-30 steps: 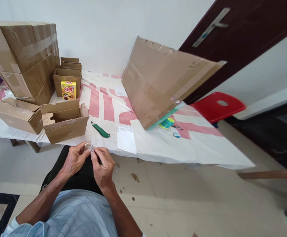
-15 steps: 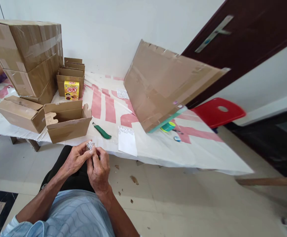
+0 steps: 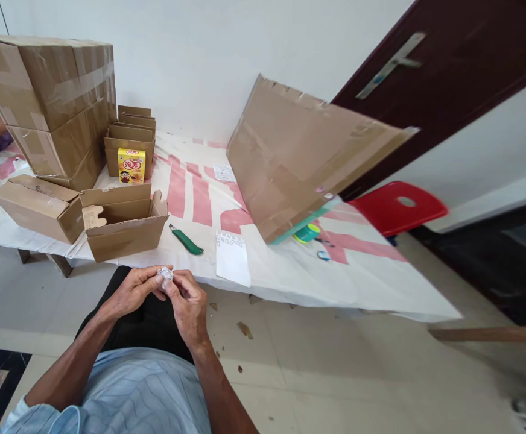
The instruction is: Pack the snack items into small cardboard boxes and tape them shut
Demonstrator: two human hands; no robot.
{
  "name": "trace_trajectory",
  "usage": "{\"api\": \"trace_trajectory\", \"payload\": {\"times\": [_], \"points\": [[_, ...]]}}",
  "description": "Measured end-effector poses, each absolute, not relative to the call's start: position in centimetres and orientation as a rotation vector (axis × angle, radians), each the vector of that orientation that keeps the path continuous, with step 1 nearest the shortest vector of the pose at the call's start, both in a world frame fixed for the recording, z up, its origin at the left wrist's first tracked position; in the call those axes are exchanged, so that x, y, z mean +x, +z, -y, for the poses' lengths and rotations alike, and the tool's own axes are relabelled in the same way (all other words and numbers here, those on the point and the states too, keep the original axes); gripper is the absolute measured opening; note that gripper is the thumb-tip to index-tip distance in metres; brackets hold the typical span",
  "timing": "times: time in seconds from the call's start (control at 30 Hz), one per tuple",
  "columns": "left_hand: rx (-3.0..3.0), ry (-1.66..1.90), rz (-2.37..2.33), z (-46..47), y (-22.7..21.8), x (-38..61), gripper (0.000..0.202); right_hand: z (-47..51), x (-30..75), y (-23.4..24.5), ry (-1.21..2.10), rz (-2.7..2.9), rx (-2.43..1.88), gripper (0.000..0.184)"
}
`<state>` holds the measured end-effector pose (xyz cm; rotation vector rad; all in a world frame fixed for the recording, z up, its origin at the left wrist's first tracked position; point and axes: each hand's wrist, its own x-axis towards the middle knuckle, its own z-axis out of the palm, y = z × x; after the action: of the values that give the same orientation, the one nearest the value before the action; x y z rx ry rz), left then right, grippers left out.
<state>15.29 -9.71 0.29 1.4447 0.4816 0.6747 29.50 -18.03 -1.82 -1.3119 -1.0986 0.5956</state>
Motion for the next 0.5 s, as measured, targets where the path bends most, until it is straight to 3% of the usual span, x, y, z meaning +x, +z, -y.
{"api": "trace_trajectory", "payload": {"times": [0.2, 0.37, 0.5], "points": [[1.659, 0.661, -0.575, 9.5, 0.6, 14.6, 0.052, 18.3, 29.6, -1.0, 0.611, 1.176, -1.293, 0.026], [1.589, 0.704, -0.608, 9.8, 0.6, 15.3, 0.059, 18.0, 29.4, -0.8, 0.422, 1.317, -1.34, 0.024], [1.436, 0.73, -0.596, 10.0, 0.1, 16.1, 0.066, 17.8, 29.0, -1.3, 0.532, 1.234, -1.315, 0.023]]}}
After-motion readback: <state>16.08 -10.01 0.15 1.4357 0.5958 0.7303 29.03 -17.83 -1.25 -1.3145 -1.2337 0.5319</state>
